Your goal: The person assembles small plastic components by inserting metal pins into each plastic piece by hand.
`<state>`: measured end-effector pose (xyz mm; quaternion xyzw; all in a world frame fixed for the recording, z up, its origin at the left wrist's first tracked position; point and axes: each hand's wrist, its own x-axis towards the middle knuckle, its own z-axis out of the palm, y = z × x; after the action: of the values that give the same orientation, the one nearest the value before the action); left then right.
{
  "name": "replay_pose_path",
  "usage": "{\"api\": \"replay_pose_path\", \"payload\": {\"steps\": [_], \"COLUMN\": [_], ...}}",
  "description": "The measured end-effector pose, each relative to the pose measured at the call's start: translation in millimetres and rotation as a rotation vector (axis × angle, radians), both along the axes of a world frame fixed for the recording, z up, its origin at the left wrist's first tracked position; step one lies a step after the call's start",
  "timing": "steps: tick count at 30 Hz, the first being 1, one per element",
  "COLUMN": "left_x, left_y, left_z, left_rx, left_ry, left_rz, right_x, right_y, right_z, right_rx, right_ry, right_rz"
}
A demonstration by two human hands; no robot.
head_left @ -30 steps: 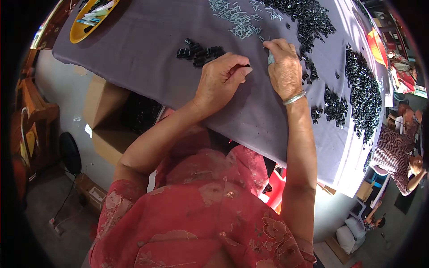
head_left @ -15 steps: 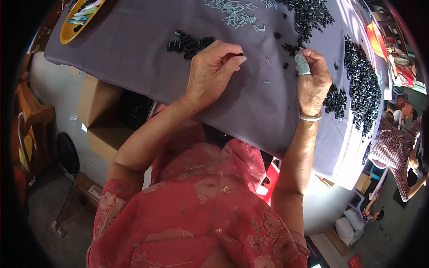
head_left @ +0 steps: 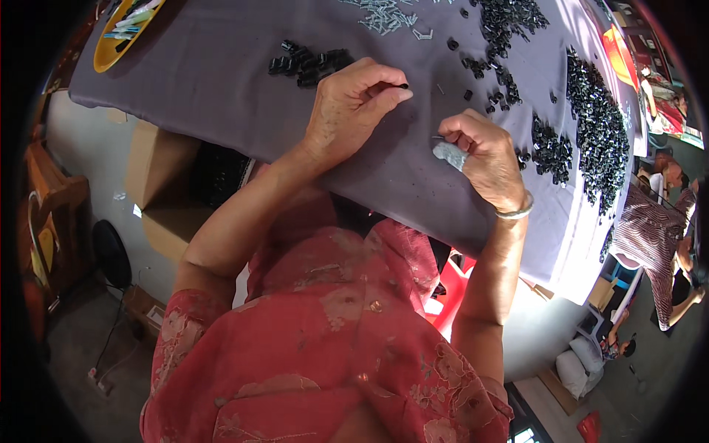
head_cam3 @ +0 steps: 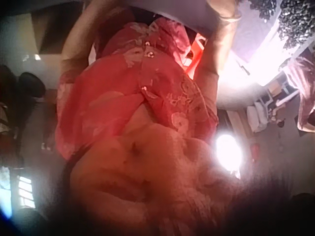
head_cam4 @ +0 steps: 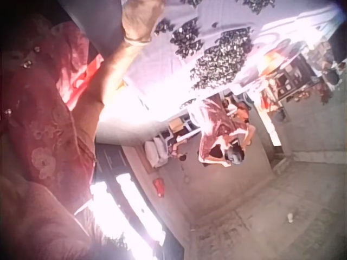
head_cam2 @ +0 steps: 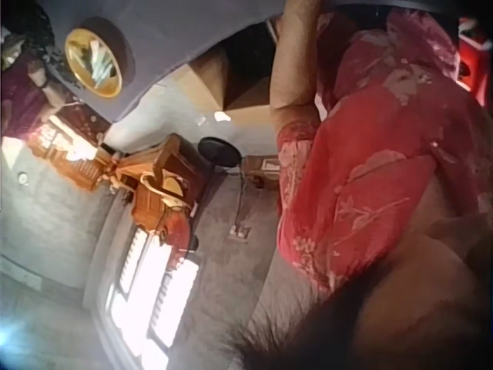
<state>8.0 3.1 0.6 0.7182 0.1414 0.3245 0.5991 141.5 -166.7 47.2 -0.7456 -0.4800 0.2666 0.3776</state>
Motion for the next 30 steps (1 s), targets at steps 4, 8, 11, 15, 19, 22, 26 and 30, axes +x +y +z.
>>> {"api": "replay_pose_path", "payload": {"steps": [4, 8, 11, 15, 19, 22, 26, 30], "left_x": [-1.0, -0.6, -0.9, -3.4, -3.1, -4.2, -3.2, -3.8], "left_y": [1.5, -1.2, -2.0, 0.1, -1.2, -0.6, -1.2, -1.2], "left_z": [-2.8, -5.6, -3.3, -2.0, 0.1, 2.7, 3.1, 6.8], "left_rx": [0.027, -0.080, -0.109, -0.047, 0.027, 0.043, 0.042, 0.067], "left_ry": [-0.047, -0.076, -0.059, 0.015, 0.037, 0.039, 0.050, 0.069], "left_rz": [-0.028, -0.128, -0.192, -0.222, -0.191, -0.179, -0.164, -0.167], "right_x": [1.1, 6.3, 0.6, -8.1, -10.4, -12.3, -13.5, -16.3], "right_y": [3.2, 1.3, 7.3, 25.5, 32.1, 35.8, 37.0, 39.7], "right_z": [1.0, -12.8, -3.4, -0.9, -0.6, -0.5, -0.3, 4.4], "right_rx": [-0.070, 0.071, 0.154, 0.289, 0.319, 0.306, 0.292, 0.253], "right_ry": [-0.198, 0.030, 0.238, 0.207, 0.131, -0.040, -0.056, -0.096], "right_rz": [0.063, -0.029, -0.139, -0.084, -0.060, -0.061, -0.077, -0.120]}}
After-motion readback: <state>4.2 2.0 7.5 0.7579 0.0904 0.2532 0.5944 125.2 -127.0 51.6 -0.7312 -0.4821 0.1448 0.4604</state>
